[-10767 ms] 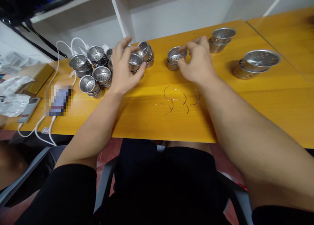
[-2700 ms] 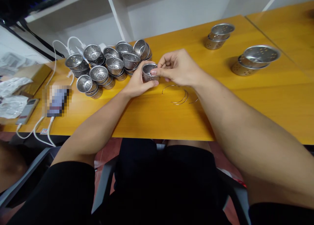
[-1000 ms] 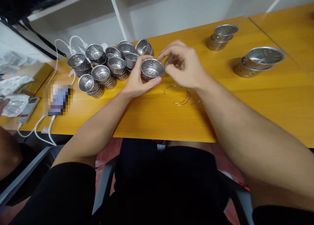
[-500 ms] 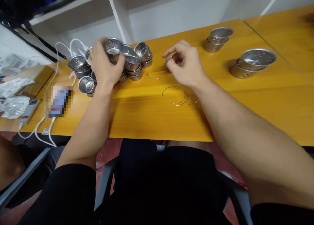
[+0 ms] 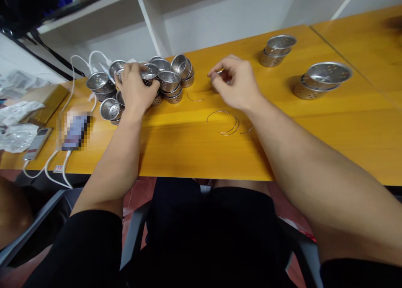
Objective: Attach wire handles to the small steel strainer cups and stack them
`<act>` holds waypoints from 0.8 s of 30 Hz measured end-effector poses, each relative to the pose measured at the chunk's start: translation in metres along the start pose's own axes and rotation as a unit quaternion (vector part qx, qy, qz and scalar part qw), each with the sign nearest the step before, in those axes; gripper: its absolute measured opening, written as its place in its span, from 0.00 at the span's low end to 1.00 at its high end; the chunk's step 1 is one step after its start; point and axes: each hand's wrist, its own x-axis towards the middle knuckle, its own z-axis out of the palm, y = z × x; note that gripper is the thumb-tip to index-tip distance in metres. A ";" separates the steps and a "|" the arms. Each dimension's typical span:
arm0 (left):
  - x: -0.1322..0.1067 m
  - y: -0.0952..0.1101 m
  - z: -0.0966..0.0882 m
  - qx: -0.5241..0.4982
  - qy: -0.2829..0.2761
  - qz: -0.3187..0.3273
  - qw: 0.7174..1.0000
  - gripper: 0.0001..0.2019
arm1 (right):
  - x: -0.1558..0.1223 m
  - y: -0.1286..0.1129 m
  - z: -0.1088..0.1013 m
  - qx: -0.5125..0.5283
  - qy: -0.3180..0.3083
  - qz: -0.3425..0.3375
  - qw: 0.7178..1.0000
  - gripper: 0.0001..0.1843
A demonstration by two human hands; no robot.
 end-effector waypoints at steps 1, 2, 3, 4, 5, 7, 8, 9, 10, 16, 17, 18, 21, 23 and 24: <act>0.000 0.001 0.000 0.014 -0.019 0.011 1.000 0.34 | 0.000 0.001 0.001 0.002 0.000 0.000 1.000 0.09; -0.001 0.001 0.001 0.033 -0.034 0.022 0.999 0.35 | 0.000 0.002 0.001 0.003 0.001 -0.001 1.000 0.08; -0.002 0.000 0.001 0.056 -0.040 0.029 0.997 0.35 | 0.000 0.003 0.002 0.005 0.002 0.000 1.000 0.08; -0.003 0.000 0.001 0.078 -0.031 0.031 0.996 0.35 | 0.000 0.003 0.002 0.007 0.001 0.001 1.000 0.08; -0.003 0.000 0.002 0.093 -0.007 0.028 0.995 0.33 | 0.000 0.003 0.003 0.007 0.001 0.002 1.000 0.08; -0.006 0.007 0.003 0.093 0.062 0.029 0.993 0.30 | 0.000 0.002 0.002 0.006 0.004 0.010 1.000 0.08; -0.008 0.014 0.005 0.076 0.090 0.041 0.992 0.29 | 0.001 0.002 0.001 0.001 0.007 0.016 1.000 0.08; -0.011 0.023 0.007 0.049 0.098 0.064 0.992 0.28 | 0.002 0.003 -0.001 -0.007 0.013 0.024 1.000 0.08; -0.014 0.034 0.011 0.013 0.088 0.096 0.991 0.27 | 0.002 0.005 -0.002 -0.017 0.019 0.033 0.999 0.09; -0.044 0.086 0.057 -0.136 -0.136 0.185 0.964 0.12 | 0.003 0.042 -0.004 -0.103 -0.008 0.092 0.990 0.19; -0.048 0.086 0.067 -0.150 -0.160 0.182 0.959 0.10 | 0.002 0.049 -0.002 -0.116 -0.031 0.092 0.988 0.18; -0.051 0.083 0.075 -0.161 -0.177 0.177 0.955 0.10 | 0.002 0.055 -0.001 -0.124 -0.058 0.093 0.986 0.16; -0.050 0.060 0.098 -0.185 -0.179 0.144 0.956 0.13 | 0.003 0.061 -0.001 -0.119 -0.130 0.107 0.979 0.08; -0.046 0.041 0.109 -0.189 -0.165 0.113 0.961 0.19 | 0.005 0.055 -0.003 -0.110 -0.139 0.115 0.977 0.08; -0.044 0.033 0.114 -0.189 -0.159 0.099 0.964 0.23 | 0.005 0.050 -0.005 -0.106 -0.130 0.111 0.979 0.07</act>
